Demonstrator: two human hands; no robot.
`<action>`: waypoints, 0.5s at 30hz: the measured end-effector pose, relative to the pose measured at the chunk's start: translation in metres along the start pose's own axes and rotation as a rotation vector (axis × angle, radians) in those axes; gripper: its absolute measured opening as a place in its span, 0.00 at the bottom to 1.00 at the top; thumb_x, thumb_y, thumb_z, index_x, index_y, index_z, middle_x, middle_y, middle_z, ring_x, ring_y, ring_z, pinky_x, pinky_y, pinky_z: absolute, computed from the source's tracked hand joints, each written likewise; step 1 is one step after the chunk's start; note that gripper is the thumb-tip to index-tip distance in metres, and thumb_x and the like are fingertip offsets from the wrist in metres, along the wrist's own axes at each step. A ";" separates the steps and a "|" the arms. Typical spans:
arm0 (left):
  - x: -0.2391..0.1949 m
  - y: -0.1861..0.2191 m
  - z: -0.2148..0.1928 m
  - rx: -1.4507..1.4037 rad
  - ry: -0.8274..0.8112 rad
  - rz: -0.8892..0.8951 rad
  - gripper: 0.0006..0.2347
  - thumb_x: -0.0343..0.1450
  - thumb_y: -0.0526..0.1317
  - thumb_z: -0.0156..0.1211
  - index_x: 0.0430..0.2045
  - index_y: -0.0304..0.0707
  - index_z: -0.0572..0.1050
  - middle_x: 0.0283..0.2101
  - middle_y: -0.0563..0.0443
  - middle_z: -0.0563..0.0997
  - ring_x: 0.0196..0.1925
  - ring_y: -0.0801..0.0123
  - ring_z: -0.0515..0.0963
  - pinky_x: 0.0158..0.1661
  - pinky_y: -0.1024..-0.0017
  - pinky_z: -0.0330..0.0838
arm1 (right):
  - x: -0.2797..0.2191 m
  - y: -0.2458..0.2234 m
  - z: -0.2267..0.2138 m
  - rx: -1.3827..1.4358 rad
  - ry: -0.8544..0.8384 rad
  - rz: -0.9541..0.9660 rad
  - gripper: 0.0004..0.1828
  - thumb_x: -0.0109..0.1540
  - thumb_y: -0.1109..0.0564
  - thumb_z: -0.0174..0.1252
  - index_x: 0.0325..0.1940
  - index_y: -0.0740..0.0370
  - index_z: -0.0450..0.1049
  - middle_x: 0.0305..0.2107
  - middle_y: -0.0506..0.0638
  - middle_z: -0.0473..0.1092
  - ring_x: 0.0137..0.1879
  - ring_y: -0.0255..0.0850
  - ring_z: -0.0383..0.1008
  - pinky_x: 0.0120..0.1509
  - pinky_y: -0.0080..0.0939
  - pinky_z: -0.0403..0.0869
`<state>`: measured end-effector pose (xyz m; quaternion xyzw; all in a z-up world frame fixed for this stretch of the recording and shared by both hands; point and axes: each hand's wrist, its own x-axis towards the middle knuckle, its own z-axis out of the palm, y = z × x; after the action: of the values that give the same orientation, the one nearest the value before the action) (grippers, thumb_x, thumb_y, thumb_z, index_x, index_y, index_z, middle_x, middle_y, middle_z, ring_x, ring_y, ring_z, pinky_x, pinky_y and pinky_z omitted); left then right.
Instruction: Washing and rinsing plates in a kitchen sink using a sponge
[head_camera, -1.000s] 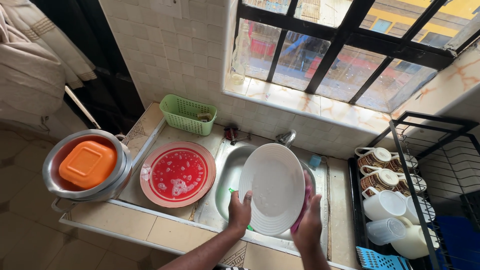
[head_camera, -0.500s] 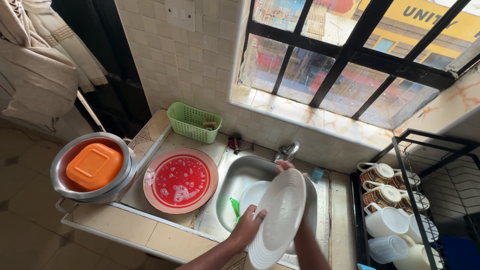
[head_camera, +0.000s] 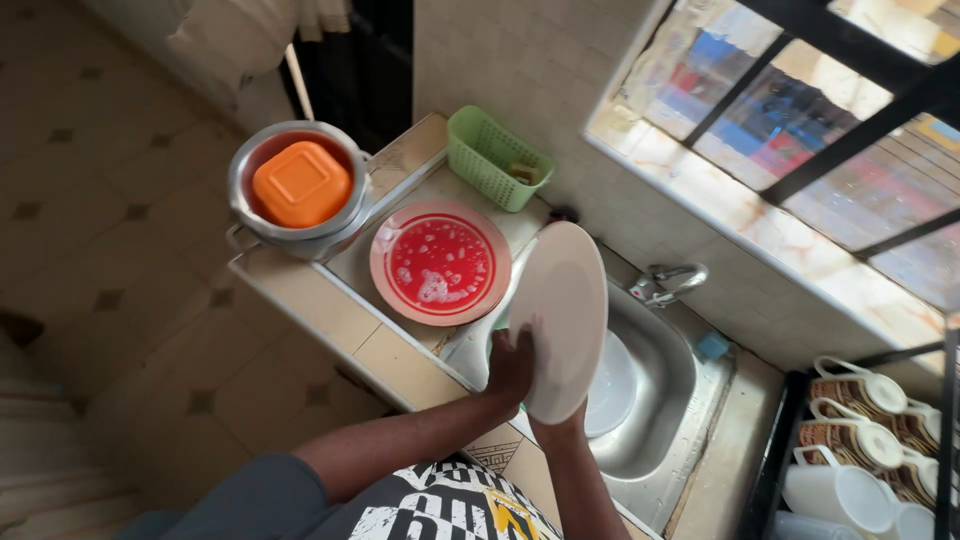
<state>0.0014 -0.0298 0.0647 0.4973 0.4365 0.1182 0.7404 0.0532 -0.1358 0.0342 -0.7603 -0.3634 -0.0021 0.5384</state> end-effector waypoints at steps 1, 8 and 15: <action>0.004 -0.001 -0.002 -0.081 0.094 0.012 0.24 0.74 0.57 0.50 0.52 0.32 0.65 0.47 0.36 0.75 0.51 0.53 0.77 0.52 0.55 0.68 | -0.001 0.000 0.004 -0.049 -0.006 -0.037 0.35 0.50 0.42 0.63 0.55 0.67 0.74 0.55 0.62 0.63 0.62 0.62 0.66 0.69 0.52 0.67; 0.020 0.001 -0.035 -0.208 0.439 0.155 0.22 0.72 0.51 0.57 0.52 0.30 0.67 0.55 0.33 0.75 0.61 0.47 0.73 0.60 0.56 0.66 | -0.007 -0.001 0.021 -0.400 0.008 -0.299 0.36 0.42 0.47 0.77 0.49 0.67 0.77 0.50 0.66 0.61 0.55 0.67 0.68 0.65 0.54 0.71; 0.074 -0.001 -0.072 -0.104 0.601 0.285 0.15 0.75 0.44 0.55 0.52 0.37 0.66 0.58 0.34 0.73 0.65 0.44 0.71 0.64 0.55 0.66 | 0.045 -0.090 0.032 1.185 0.054 0.952 0.42 0.66 0.22 0.34 0.71 0.50 0.66 0.54 0.63 0.71 0.52 0.55 0.74 0.64 0.54 0.72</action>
<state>-0.0097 0.0604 0.0161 0.4579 0.5547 0.3838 0.5791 0.0239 -0.0710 0.1122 -0.4184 0.0768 0.4074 0.8081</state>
